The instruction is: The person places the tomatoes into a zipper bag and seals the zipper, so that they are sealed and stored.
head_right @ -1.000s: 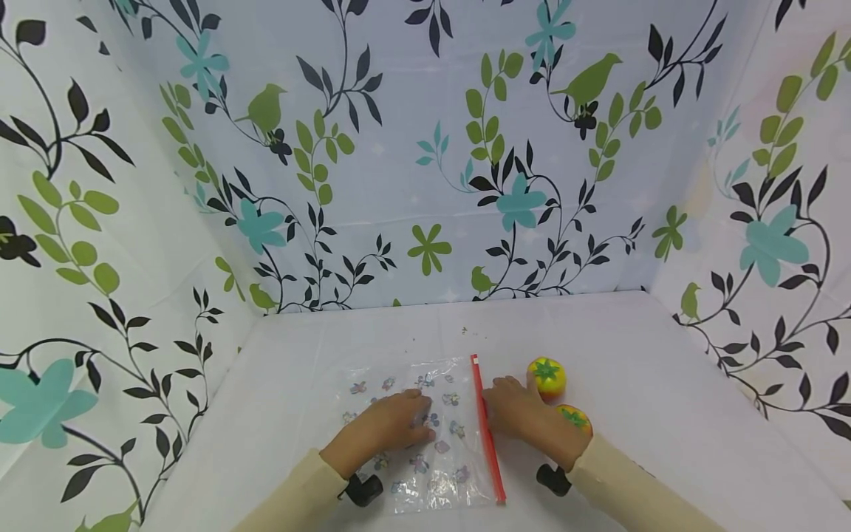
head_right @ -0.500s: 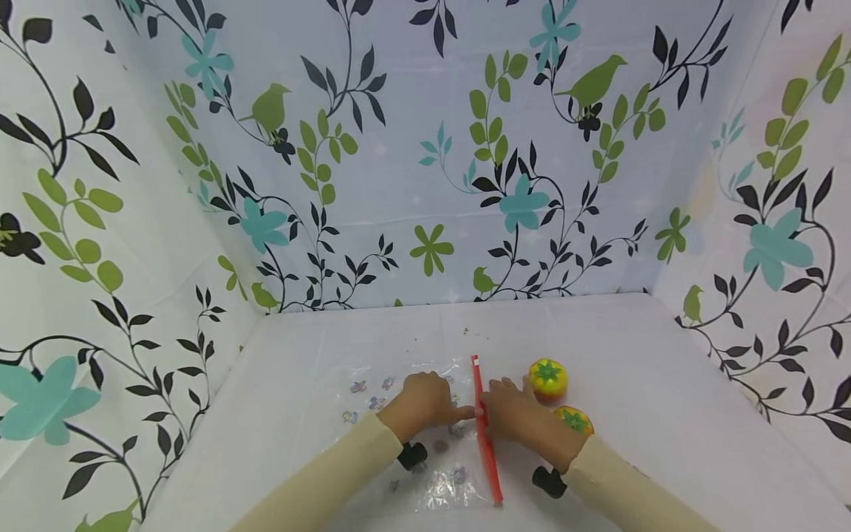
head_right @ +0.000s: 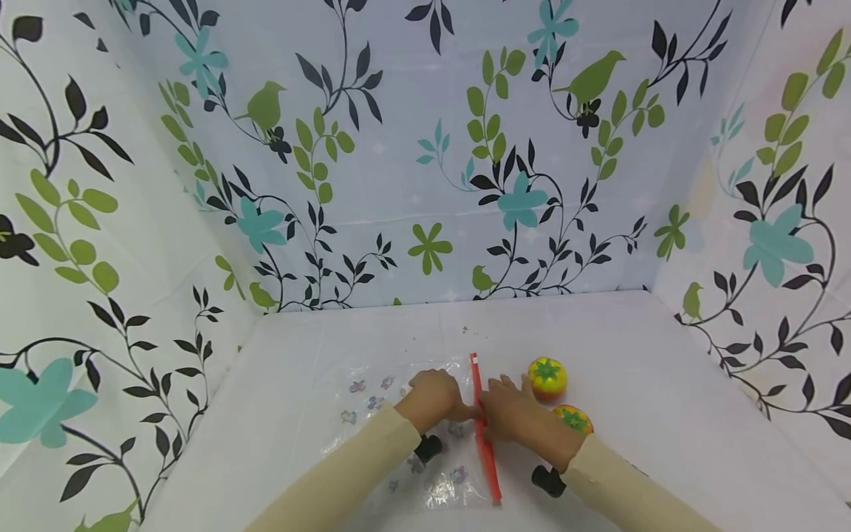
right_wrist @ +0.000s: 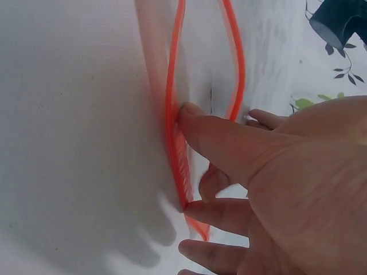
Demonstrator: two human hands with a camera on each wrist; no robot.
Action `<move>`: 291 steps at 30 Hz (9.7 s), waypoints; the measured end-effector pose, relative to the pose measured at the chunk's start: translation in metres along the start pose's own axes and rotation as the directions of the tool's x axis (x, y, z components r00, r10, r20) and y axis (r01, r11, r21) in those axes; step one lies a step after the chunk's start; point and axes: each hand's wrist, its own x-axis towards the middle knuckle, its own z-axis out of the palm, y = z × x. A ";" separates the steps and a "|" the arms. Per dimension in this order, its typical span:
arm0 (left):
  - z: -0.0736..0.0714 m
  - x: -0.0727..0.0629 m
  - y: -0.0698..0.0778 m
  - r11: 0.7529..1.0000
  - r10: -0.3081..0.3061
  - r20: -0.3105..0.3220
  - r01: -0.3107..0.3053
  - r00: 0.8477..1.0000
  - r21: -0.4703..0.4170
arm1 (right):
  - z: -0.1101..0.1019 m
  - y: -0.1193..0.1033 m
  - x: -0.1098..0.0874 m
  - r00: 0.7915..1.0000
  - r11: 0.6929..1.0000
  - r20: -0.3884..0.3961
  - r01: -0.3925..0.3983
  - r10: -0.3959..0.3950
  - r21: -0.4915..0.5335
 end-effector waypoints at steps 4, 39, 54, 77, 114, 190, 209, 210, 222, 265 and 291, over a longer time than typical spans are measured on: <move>0.001 -0.002 0.002 0.999 0.000 -0.017 0.001 1.000 0.041 | 0.000 0.001 0.000 1.000 1.000 0.001 0.004 -0.004 -0.003; 0.005 -0.012 -0.042 0.981 0.190 -0.081 -0.193 0.978 -0.023 | -0.006 -0.007 0.009 0.996 0.995 0.070 -0.042 0.049 -0.088; 0.005 -0.021 -0.072 0.979 0.161 -0.055 -0.167 0.985 -0.121 | -0.006 -0.007 0.013 0.996 0.995 0.072 -0.048 0.055 -0.091; 0.002 -0.012 -0.093 0.951 0.120 0.033 -0.105 0.992 -0.291 | -0.015 -0.006 0.008 1.000 0.998 0.029 0.003 -0.001 -0.060; -0.001 -0.017 -0.100 0.948 0.151 0.026 -0.138 0.988 -0.287 | -0.073 0.081 -0.045 0.988 0.945 -0.079 0.152 -0.134 0.288; 0.007 -0.020 -0.109 0.941 0.157 0.023 -0.142 0.987 -0.309 | -0.035 0.109 -0.061 0.980 0.889 -0.076 0.199 -0.184 0.413; 0.003 -0.022 -0.108 0.950 0.159 0.049 -0.139 0.986 -0.278 | -0.023 0.047 -0.007 0.976 0.892 -0.087 0.216 -0.198 0.397; 0.003 -0.022 -0.108 0.951 0.160 0.049 -0.141 0.986 -0.276 | -0.021 0.045 -0.006 0.976 0.894 -0.082 0.219 -0.203 0.390; 0.002 -0.022 -0.110 0.950 0.171 0.055 -0.150 0.984 -0.273 | -0.016 0.026 0.005 0.967 0.892 0.023 0.226 -0.255 0.391; 0.007 -0.021 -0.118 0.933 0.220 0.059 -0.192 0.974 -0.304 | 0.020 -0.006 0.009 0.960 0.894 -0.203 0.259 -0.195 0.366; 0.008 -0.024 -0.120 0.923 0.227 0.045 -0.200 0.973 -0.328 | 0.038 -0.012 0.012 0.923 0.844 -0.186 0.384 -0.338 0.373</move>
